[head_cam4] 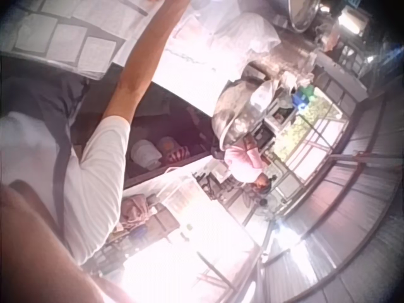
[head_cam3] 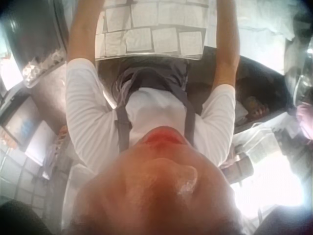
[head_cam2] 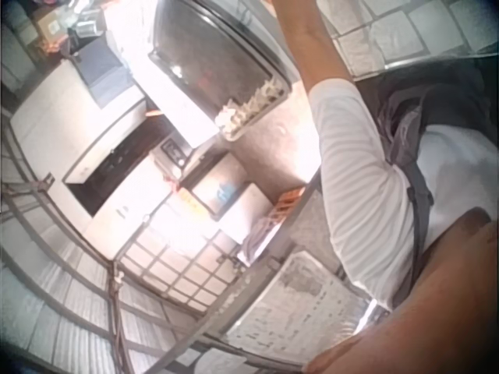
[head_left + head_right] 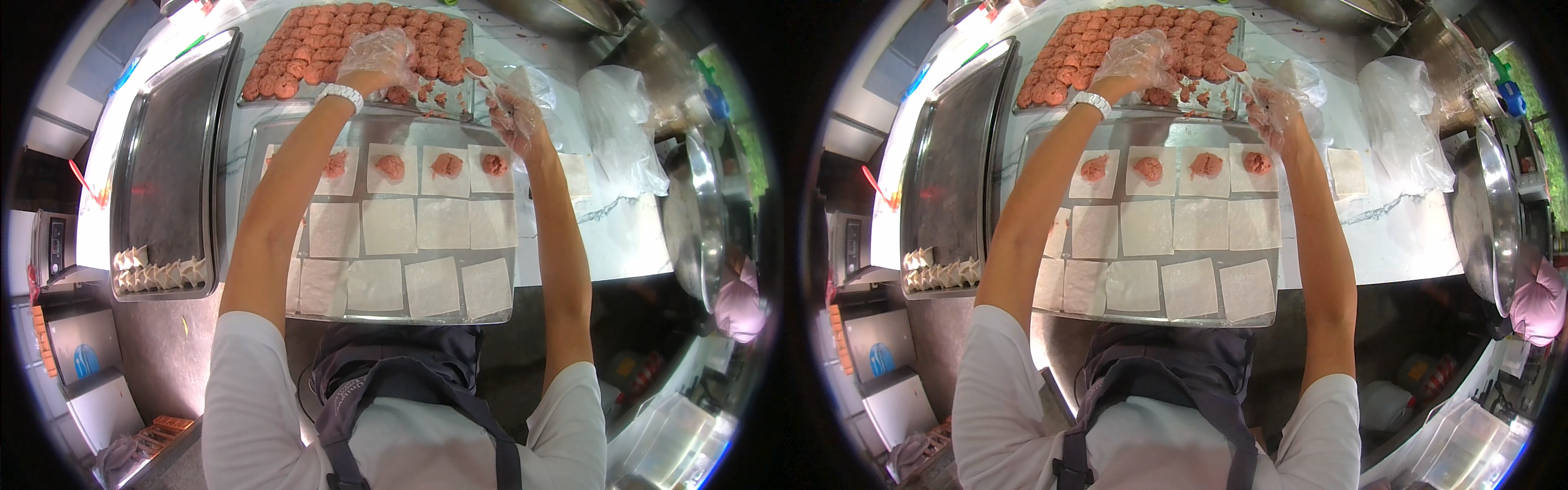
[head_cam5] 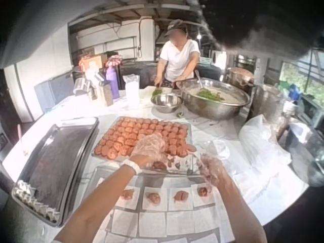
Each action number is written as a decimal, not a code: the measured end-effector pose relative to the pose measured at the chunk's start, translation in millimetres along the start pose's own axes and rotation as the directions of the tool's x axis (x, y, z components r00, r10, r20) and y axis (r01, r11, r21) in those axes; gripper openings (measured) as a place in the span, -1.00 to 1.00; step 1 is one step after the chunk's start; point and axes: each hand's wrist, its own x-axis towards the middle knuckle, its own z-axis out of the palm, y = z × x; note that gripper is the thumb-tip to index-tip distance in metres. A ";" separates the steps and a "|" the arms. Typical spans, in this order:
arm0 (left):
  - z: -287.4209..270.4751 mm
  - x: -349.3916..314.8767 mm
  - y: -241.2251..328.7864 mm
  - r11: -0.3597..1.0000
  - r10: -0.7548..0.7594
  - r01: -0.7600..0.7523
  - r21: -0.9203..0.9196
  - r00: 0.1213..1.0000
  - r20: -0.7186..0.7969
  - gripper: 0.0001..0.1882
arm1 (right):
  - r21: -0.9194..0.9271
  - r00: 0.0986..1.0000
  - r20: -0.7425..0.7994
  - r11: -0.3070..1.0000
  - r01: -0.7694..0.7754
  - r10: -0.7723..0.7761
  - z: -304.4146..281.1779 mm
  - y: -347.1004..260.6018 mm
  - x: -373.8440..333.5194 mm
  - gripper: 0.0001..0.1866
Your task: The person places square dumpling wrappers on a metal tray and uses a spoon to scoop portions of ground meat filling onto them. The person then folds the wrappers over the filling to form dumplings, placing the finished units on a tray to the left.
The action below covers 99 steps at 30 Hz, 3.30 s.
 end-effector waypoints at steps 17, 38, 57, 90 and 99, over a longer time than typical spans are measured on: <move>-42.6 -22.6 -13.9 0.994 0.110 -0.107 0.036 0.991 -0.081 -0.74 | 0.009 0.986 0.169 1.000 -0.007 0.006 -7.5 4.2 -7.1 -0.84; -52.7 -330.1 -6.1 0.237 -0.691 -0.028 -0.971 0.697 -0.189 -0.80 | -0.780 0.819 0.572 -0.286 0.557 0.035 144.2 132.7 -162.2 -0.66; 14.6 -360.8 32.2 -0.054 -0.497 0.029 -0.998 0.866 0.052 -0.74 | -0.812 0.835 0.545 -0.292 0.505 -0.071 143.3 146.2 -165.2 -0.79; -35.8 -215.8 12.0 0.599 -0.378 -0.053 -0.799 0.861 -0.341 -0.49 | -0.891 0.781 0.393 0.007 0.453 -0.485 55.6 34.8 -15.9 -0.76; 2.6 -73.8 -16.6 0.961 -0.196 0.149 -0.235 0.961 -0.196 -0.33 | -0.710 0.785 0.604 -0.539 0.454 -0.134 79.8 31.5 24.1 -0.70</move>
